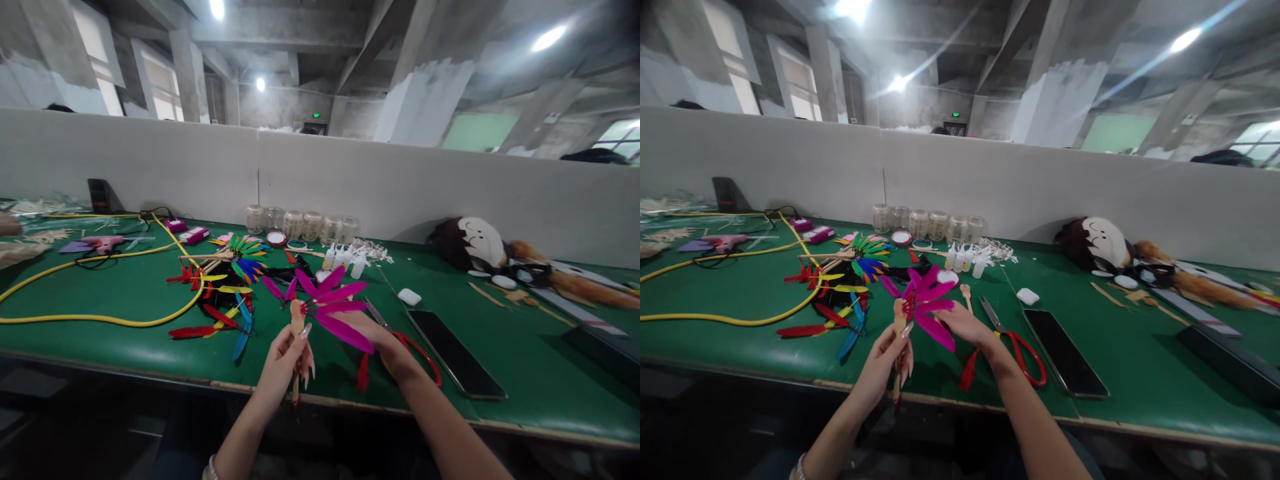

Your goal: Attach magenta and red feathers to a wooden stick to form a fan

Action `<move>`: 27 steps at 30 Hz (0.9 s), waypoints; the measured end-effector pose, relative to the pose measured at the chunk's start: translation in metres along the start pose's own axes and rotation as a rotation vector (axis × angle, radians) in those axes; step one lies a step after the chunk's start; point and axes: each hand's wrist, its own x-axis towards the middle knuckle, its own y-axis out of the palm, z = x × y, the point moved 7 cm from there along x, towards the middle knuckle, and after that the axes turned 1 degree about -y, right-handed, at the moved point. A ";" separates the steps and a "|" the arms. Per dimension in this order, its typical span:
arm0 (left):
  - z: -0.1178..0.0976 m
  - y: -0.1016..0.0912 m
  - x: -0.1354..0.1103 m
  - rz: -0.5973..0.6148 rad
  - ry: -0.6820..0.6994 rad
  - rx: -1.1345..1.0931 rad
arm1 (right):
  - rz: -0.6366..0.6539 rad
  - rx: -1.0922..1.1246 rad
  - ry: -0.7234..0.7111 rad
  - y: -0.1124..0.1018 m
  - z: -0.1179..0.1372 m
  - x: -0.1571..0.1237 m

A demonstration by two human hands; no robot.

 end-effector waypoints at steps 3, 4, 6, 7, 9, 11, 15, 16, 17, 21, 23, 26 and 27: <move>0.001 -0.005 0.000 -0.087 0.003 -0.041 | 0.196 0.038 0.069 0.018 -0.011 -0.003; 0.001 -0.005 -0.001 -0.105 0.004 -0.042 | 0.241 0.050 0.083 0.023 -0.014 -0.004; 0.000 -0.006 -0.001 -0.114 0.012 -0.034 | 0.280 0.065 0.101 0.030 -0.020 -0.004; -0.001 -0.005 0.000 -0.112 0.022 -0.025 | 0.286 0.079 0.109 0.033 -0.021 -0.003; -0.004 -0.007 0.000 -0.116 0.055 0.005 | 0.317 0.125 0.116 0.039 -0.021 -0.003; -0.009 -0.010 0.001 -0.148 0.121 0.074 | 0.398 0.178 0.116 0.046 -0.015 -0.005; -0.020 -0.020 0.001 -0.272 0.256 0.195 | 0.504 0.191 0.081 0.052 0.005 -0.010; -0.020 -0.022 0.002 -0.282 0.253 0.187 | 0.508 0.186 0.069 0.053 0.009 -0.011; -0.018 -0.022 0.002 -0.276 0.235 0.164 | 0.515 0.180 0.061 0.053 0.012 -0.012; -0.011 -0.014 0.003 -0.159 0.135 0.080 | 0.613 0.153 0.086 0.064 0.012 -0.016; -0.011 -0.010 0.002 -0.127 0.114 0.088 | 0.650 0.116 0.112 0.068 0.008 -0.018; -0.013 -0.007 0.000 -0.133 0.097 0.103 | 0.559 0.007 0.099 0.063 0.003 -0.016; -0.014 -0.007 -0.001 -0.135 0.094 0.105 | 0.478 -0.012 0.069 0.057 0.003 -0.013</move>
